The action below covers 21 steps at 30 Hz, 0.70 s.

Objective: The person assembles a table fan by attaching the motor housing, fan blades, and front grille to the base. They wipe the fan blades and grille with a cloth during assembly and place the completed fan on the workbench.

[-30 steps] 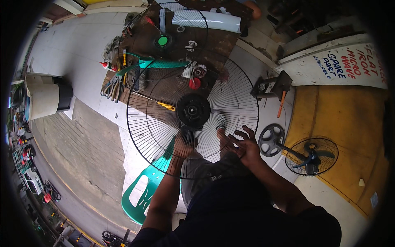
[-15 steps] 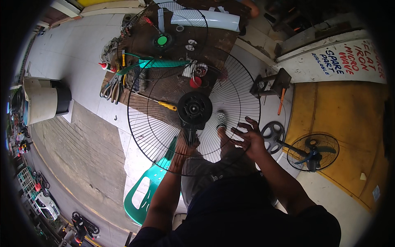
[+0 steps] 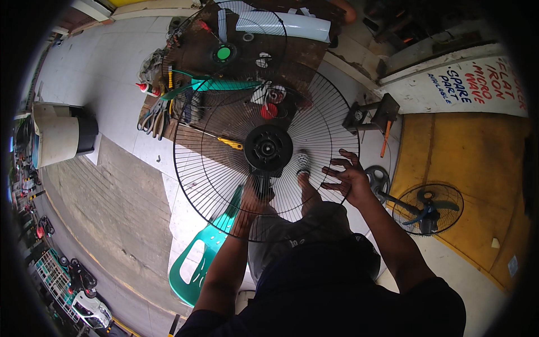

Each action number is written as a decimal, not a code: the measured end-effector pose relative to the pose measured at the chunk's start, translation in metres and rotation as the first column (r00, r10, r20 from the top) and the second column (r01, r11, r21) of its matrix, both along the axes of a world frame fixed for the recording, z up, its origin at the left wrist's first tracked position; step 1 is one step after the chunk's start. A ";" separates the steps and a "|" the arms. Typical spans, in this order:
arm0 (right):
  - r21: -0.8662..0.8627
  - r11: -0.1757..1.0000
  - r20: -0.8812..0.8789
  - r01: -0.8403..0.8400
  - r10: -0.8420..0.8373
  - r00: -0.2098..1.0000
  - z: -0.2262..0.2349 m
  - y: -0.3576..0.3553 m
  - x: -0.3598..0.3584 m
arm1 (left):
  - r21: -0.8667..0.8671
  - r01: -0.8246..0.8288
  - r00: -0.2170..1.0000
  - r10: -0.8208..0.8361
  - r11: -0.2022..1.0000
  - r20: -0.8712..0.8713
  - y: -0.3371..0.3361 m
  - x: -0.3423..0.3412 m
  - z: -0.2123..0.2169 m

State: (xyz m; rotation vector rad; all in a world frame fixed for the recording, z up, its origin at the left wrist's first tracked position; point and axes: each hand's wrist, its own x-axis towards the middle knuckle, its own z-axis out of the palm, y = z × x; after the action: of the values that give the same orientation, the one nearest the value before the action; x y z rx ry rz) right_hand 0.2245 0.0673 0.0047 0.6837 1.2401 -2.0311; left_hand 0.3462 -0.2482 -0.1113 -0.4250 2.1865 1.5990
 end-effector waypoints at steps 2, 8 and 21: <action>0.000 1.000 -0.002 -0.003 0.003 1.000 0.001 -0.001 -0.001 | 0.003 -0.004 1.000 0.004 1.000 -0.008 0.002 0.000 0.000; 0.010 1.000 0.007 -0.014 0.014 1.000 0.005 -0.002 -0.005 | 0.012 -0.007 0.999 0.007 1.000 -0.041 0.002 0.002 0.002; 0.779 0.370 -0.621 0.506 0.565 0.543 0.016 -0.009 -0.019 | -0.008 -0.016 0.984 0.014 1.000 -0.179 0.002 0.009 -0.031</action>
State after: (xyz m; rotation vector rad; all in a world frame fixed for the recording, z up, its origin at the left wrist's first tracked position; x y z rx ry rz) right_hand 0.2054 0.0580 0.0204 -0.0718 3.1550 -1.2957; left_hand 0.3556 -0.2459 -0.1418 -0.3114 2.3278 1.6940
